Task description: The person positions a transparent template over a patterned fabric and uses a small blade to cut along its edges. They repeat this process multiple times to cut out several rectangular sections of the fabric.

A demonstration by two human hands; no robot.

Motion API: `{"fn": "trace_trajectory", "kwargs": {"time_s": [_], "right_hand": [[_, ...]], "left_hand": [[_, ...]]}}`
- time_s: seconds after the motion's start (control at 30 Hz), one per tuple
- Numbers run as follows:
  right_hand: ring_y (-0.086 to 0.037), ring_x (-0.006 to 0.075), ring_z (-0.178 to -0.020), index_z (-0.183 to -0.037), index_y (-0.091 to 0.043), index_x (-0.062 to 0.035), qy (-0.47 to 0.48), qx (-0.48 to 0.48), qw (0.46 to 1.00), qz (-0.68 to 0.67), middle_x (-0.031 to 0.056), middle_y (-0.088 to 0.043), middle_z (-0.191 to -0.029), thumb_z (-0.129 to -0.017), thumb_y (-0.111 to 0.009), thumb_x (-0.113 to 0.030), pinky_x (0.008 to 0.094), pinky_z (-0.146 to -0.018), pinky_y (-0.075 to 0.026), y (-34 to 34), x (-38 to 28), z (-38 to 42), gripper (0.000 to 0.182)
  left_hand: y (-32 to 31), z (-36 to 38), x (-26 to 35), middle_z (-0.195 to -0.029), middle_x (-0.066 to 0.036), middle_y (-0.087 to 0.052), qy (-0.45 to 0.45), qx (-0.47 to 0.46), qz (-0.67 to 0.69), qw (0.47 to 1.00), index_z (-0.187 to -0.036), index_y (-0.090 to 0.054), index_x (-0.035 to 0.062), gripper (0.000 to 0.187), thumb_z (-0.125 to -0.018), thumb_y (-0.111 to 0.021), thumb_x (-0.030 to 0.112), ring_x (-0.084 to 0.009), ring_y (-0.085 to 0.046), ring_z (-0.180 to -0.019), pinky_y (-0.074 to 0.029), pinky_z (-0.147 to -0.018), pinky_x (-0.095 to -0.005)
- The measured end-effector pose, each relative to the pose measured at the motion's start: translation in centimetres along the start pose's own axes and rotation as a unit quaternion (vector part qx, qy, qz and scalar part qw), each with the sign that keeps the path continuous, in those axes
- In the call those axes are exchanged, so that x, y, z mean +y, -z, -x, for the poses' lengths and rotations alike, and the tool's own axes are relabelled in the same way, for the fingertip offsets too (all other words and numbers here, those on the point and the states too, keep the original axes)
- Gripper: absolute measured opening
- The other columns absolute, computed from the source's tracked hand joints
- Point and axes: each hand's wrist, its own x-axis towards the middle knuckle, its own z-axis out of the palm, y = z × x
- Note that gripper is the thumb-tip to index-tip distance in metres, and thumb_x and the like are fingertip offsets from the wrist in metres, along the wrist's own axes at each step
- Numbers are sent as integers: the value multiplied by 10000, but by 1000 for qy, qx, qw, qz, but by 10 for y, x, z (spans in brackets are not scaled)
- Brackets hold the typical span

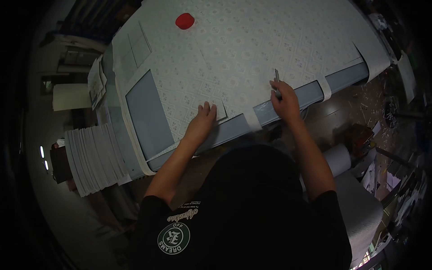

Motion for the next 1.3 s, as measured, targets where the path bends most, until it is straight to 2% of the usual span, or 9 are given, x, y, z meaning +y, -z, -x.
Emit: {"fn": "trace_trajectory", "kwargs": {"time_s": [0.2,0.3,0.47,0.6,0.7,0.77,0.97,1.2,1.3], "right_hand": [[-659,357,-1157,-1203,-683,-62,-25,-1,999,-20,166,-707,-1217,-873,-705,-54,403,-1010,-511,4,-4,-3,331],[-673,348,-1101,-1195,-670,-43,-138,-22,980,-143,156,-709,-1177,-879,-706,-57,408,-982,-520,22,-3,-19,318],[-666,346,-1014,-1206,-637,-19,80,-202,962,164,155,-688,-1097,-874,-711,-106,440,-880,-536,62,14,-68,351],[-654,370,-1008,-1135,-633,-18,-32,-300,952,59,172,-674,-1061,-879,-696,-148,453,-859,-538,71,5,-91,294],[-651,375,-980,-1028,-618,-31,40,-327,939,97,184,-660,-1023,-895,-656,-167,456,-840,-542,71,9,-98,194],[-653,368,-980,-974,-590,-44,301,-309,872,232,177,-657,-1016,-894,-633,-150,458,-826,-547,70,21,-102,140],[-654,369,-980,-956,-571,-61,236,-445,836,219,148,-645,-1008,-880,-610,-156,468,-799,-529,80,4,-114,127],[-664,359,-942,-1004,-596,-56,242,-453,833,205,134,-656,-1002,-963,-521,-251,452,-814,-519,77,14,-118,213],[-669,353,-929,-1021,-616,-59,105,-482,857,151,141,-671,-993,-984,-506,-271,444,-826,-517,75,23,-119,242]], "left_hand": [[5,-1,-10,-1444,-351,-504,-47,39,3,998,-1411,-514,7,470,-945,-549,57,-506,-535,-1325,-559,-995,-481],[2,-1,-14,-1440,-344,-514,-53,35,-7,998,-1412,-523,23,469,-945,-552,61,-497,-539,-1325,-549,-1007,-484],[6,-3,-14,-1472,-306,-499,-37,11,16,999,-1439,-511,62,518,-928,-588,75,-472,-519,-1353,-538,-1020,-481],[9,-6,-17,-1489,-270,-495,-32,-10,-1,999,-1468,-491,97,604,-886,-654,88,-452,-508,-1367,-532,-1025,-479],[8,-2,-16,-1496,-261,-493,-36,5,18,999,-1471,-483,93,634,-868,-676,91,-448,-508,-1366,-519,-1043,-477],[7,-1,-16,-1493,-258,-499,-40,12,19,999,-1463,-490,87,626,-865,-677,89,-447,-507,-1367,-510,-1055,-476],[6,-2,-23,-1469,-251,-529,-44,17,13,999,-1411,-535,66,568,-867,-689,115,-443,-511,-1363,-493,-1074,-480],[2,-5,-24,-1479,-237,-525,-35,10,36,999,-1362,-576,75,521,-858,-698,125,-428,-533,-1340,-483,-1074,-485],[9,-2,-25,-1473,-215,-539,-42,23,45,998,-1336,-596,71,533,-833,-752,155,-408,-516,-1364,-471,-1100,-460]]}}
